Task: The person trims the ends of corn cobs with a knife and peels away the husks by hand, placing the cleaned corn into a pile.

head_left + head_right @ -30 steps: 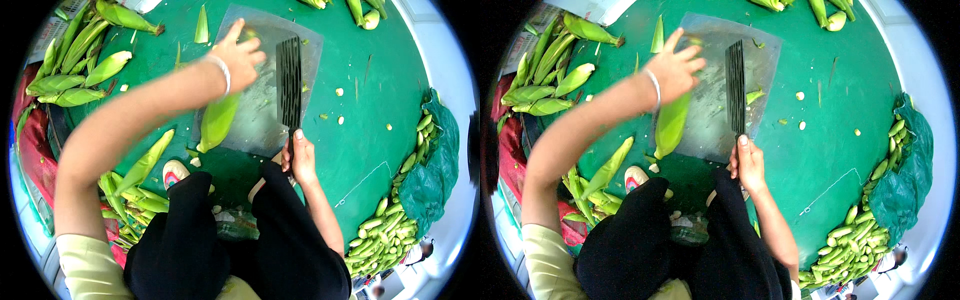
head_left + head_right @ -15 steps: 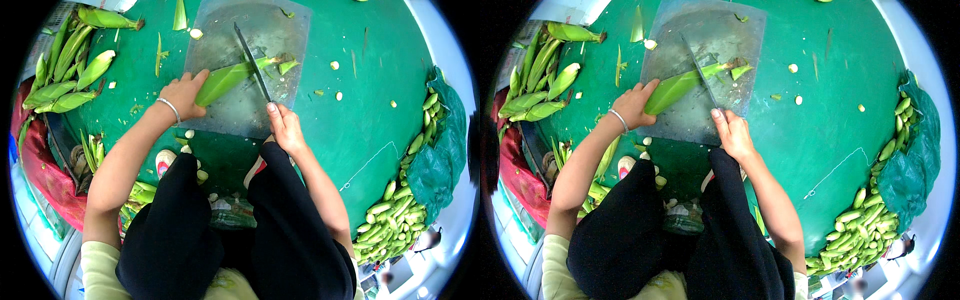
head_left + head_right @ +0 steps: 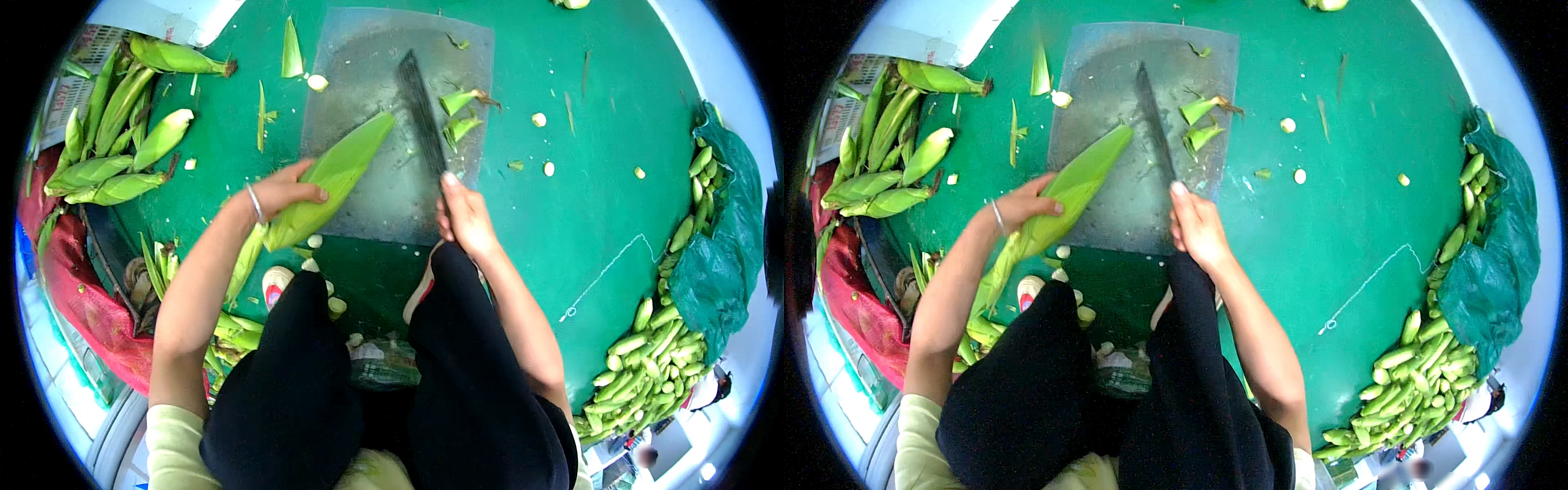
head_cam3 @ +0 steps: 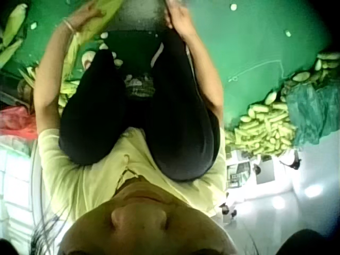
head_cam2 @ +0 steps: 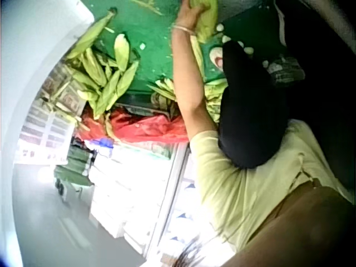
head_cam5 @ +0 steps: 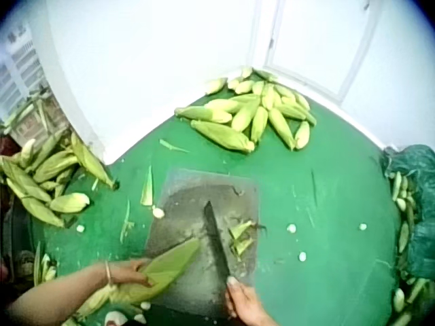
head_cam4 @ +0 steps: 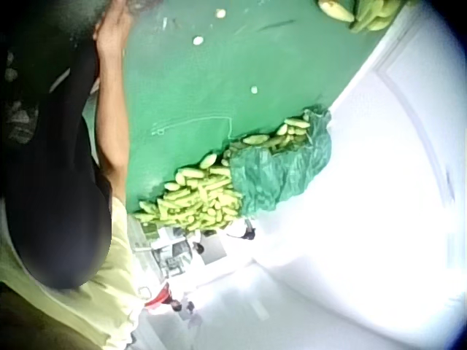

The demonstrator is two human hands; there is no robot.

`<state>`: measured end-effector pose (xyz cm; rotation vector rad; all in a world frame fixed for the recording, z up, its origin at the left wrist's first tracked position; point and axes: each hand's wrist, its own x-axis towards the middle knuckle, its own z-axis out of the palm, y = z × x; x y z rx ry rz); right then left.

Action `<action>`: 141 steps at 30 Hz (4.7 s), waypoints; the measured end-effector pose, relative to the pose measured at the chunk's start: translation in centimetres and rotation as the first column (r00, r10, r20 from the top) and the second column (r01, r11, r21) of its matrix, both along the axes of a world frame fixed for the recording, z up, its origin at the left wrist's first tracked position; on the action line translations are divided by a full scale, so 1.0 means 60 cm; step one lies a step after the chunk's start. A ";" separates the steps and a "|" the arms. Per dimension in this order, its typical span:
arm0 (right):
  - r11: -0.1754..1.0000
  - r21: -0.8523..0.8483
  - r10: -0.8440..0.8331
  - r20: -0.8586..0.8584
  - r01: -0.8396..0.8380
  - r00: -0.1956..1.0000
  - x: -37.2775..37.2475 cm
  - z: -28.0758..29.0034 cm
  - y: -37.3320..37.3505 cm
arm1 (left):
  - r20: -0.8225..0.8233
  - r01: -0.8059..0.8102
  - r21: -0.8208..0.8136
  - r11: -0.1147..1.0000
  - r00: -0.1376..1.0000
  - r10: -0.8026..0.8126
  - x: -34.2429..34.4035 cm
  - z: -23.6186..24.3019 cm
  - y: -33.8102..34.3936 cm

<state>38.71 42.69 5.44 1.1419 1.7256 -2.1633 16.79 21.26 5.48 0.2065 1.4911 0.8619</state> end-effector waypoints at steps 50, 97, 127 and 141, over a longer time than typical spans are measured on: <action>0.664 0.606 0.328 0.290 -0.437 0.899 -0.017 0.104 -0.040 | -0.040 -0.955 -0.059 0.292 0.295 0.955 -0.187 0.015 -0.231; 0.757 0.630 0.263 -0.046 -0.176 0.964 -0.088 0.060 0.010 | -0.352 0.160 -0.116 0.980 0.916 -0.191 -0.010 0.199 -0.110; 0.828 0.398 0.366 0.149 -0.394 0.919 0.100 0.079 -0.016 | -0.533 0.620 -0.758 0.201 -0.412 -0.740 -0.121 0.247 0.073; 0.856 0.358 0.205 0.426 -0.372 0.881 0.196 -0.011 -0.056 | -0.855 0.162 -0.341 0.926 0.356 -0.377 0.073 -0.008 0.048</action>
